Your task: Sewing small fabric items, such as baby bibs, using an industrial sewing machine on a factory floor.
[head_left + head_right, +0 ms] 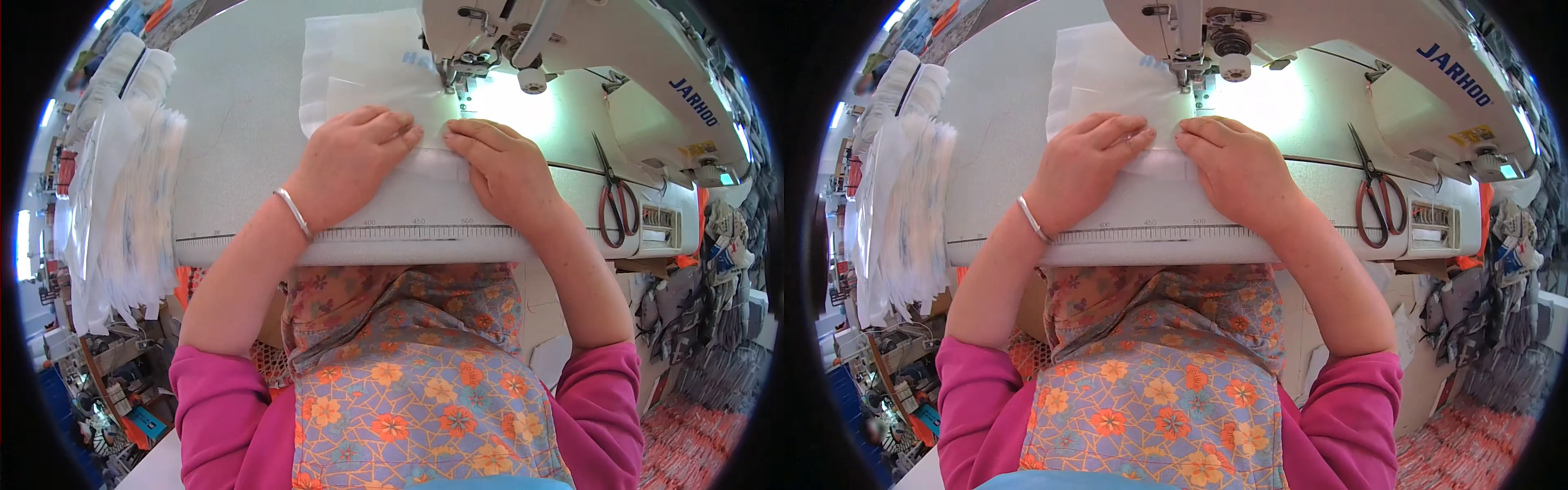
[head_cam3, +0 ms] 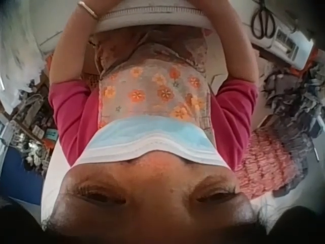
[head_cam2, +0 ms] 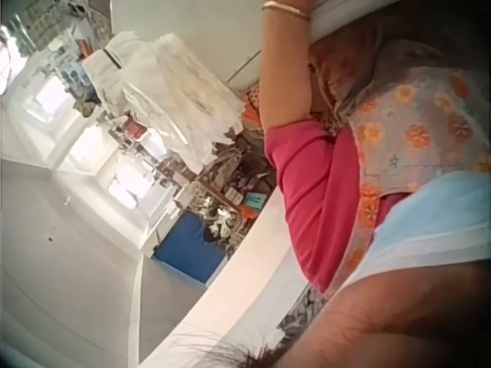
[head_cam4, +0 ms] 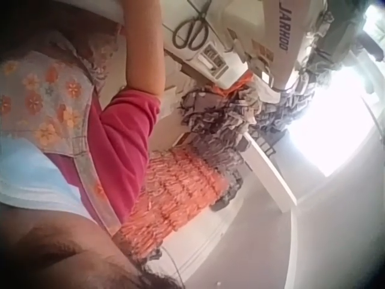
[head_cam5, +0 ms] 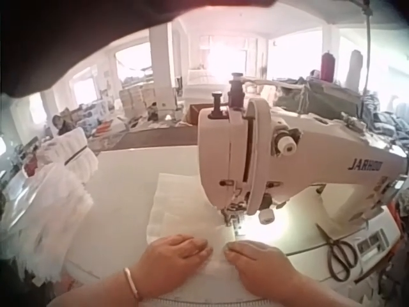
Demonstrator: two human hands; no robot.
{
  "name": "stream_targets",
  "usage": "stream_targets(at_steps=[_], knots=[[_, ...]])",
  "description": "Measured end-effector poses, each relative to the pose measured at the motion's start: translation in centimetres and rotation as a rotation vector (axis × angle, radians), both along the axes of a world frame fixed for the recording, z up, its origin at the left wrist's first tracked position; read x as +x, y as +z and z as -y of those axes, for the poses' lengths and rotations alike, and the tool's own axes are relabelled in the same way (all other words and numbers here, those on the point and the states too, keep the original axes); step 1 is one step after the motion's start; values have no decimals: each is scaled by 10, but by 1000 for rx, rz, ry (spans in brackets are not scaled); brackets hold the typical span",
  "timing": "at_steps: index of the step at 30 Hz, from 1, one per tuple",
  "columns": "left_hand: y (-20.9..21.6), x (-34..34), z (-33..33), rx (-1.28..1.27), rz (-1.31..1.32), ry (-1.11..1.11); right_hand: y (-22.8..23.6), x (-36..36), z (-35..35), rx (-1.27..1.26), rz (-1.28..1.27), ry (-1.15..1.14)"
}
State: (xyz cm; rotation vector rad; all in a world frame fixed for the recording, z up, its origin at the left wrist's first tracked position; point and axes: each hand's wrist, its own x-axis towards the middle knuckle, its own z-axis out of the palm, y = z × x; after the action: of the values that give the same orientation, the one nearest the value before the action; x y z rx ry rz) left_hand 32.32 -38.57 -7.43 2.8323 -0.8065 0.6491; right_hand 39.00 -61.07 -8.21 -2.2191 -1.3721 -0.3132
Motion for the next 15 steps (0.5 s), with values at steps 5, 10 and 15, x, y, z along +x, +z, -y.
stream_targets(at_steps=[5, 10, 15], knots=[[-3, 21, -11, 4, 18, -16, -2, 1, -5, -27, 58, -24], [-7, 41, -19, 21, 39, -10, -5, 3, -10, -42, 78, -57], [-9, 51, -24, 5, 48, 7, -5, 3, -14, -40, 27, -82]])
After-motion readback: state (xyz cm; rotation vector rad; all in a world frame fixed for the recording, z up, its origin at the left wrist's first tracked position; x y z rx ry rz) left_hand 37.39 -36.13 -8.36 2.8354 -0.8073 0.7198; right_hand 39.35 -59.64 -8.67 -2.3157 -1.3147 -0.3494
